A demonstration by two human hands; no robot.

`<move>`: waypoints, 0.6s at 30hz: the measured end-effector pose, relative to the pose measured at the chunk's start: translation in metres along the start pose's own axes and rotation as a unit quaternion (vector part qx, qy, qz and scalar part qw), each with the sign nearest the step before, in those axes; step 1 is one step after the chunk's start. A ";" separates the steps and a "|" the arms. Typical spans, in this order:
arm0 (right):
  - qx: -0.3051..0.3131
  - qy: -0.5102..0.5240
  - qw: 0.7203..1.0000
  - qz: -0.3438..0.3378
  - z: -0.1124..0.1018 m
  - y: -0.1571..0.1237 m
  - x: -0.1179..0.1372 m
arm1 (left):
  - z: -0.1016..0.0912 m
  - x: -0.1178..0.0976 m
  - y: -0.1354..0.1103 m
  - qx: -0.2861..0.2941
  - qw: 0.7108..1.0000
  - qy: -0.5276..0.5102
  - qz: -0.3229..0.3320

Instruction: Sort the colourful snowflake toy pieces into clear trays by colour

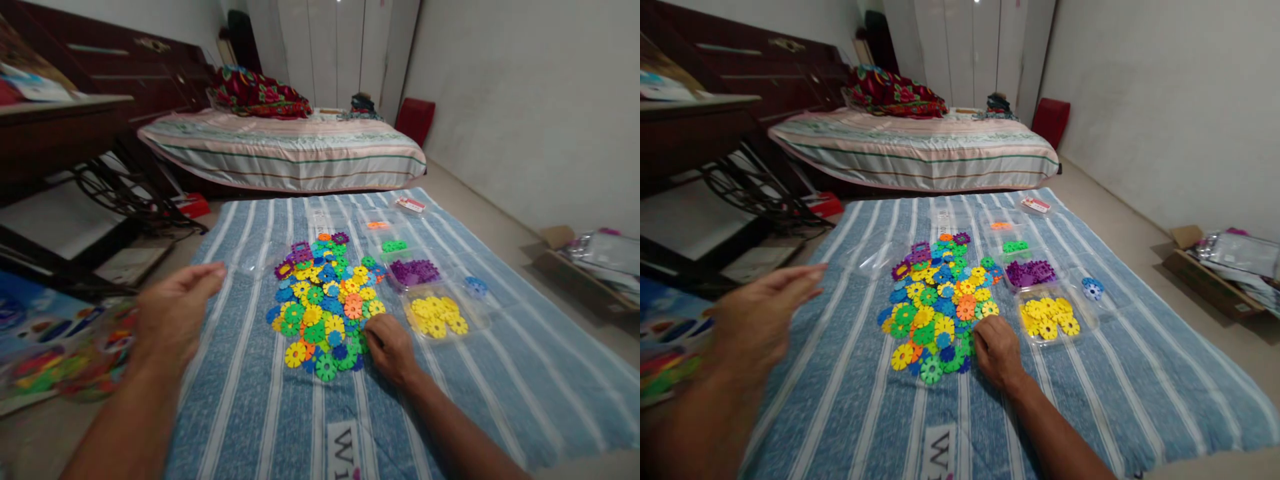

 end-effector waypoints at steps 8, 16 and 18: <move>-0.002 0.013 1.000 0.011 0.005 -0.001 0.000 | 0.039 0.076 0.034 -0.045 0.942 0.329 0.050; 0.001 0.014 1.000 -0.002 0.009 -0.003 0.002 | 0.053 0.089 0.045 -0.079 0.905 0.414 0.068; -0.001 0.012 1.000 -0.017 0.010 -0.003 0.005 | 0.056 0.090 0.043 -0.086 0.896 0.431 0.064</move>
Point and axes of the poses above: each hand's wrist, its own y-axis towards the middle knuckle, its own z-axis out of the palm, x = y × z, the point moved 5 cm from there along y, towards the middle knuckle, and after that the axes turned 5 degrees about -z, right-handed, at the moved point
